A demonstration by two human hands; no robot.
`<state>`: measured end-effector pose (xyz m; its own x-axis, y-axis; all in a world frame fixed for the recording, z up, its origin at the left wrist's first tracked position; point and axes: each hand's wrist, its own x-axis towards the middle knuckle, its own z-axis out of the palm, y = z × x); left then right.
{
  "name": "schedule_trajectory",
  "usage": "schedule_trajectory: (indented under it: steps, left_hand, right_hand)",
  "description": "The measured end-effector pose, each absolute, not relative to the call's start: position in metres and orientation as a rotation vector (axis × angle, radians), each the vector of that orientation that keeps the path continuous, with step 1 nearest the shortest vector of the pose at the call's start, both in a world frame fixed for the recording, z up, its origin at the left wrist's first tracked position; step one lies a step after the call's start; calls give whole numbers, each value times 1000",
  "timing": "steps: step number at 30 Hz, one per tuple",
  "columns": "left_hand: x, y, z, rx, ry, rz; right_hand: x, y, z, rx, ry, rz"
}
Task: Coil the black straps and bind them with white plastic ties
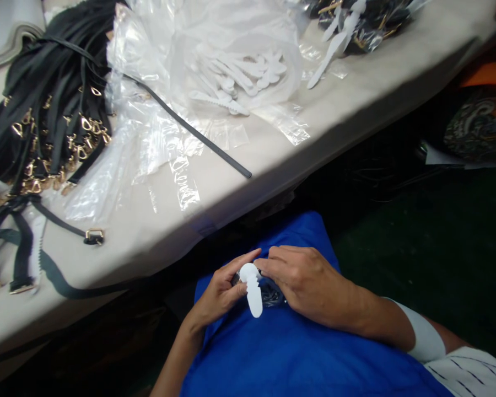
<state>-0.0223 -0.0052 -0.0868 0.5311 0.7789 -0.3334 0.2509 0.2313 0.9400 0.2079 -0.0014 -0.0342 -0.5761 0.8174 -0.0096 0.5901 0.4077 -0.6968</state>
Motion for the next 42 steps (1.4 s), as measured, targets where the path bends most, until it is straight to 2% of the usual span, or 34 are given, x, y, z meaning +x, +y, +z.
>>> schedule_trajectory:
  steps: [3,10,17,28,36,42]
  left_hand:
    - [-21,-7,-88,1329,977,483]
    - [-19,-9,-94,1282,974,437]
    - [-10,-7,-93,1288,987,473]
    - [3,-1,-94,1208,935,505]
    - [10,-6,-92,1198,1067,509]
    - [10,-17,-102,1058,1231,570]
  right_hand:
    - [205,3,-39,-1146,-2183,1029]
    - [199,6,-73,-1190,-1349,1553]
    - [195,-9,-80,-1151,-1177,1501]
    - [178,-2,-89,-1084,-464,1905]
    - [172,3,-92,-1104,-475,1956]
    - [176,-1,-96,-1097,-978,1874]
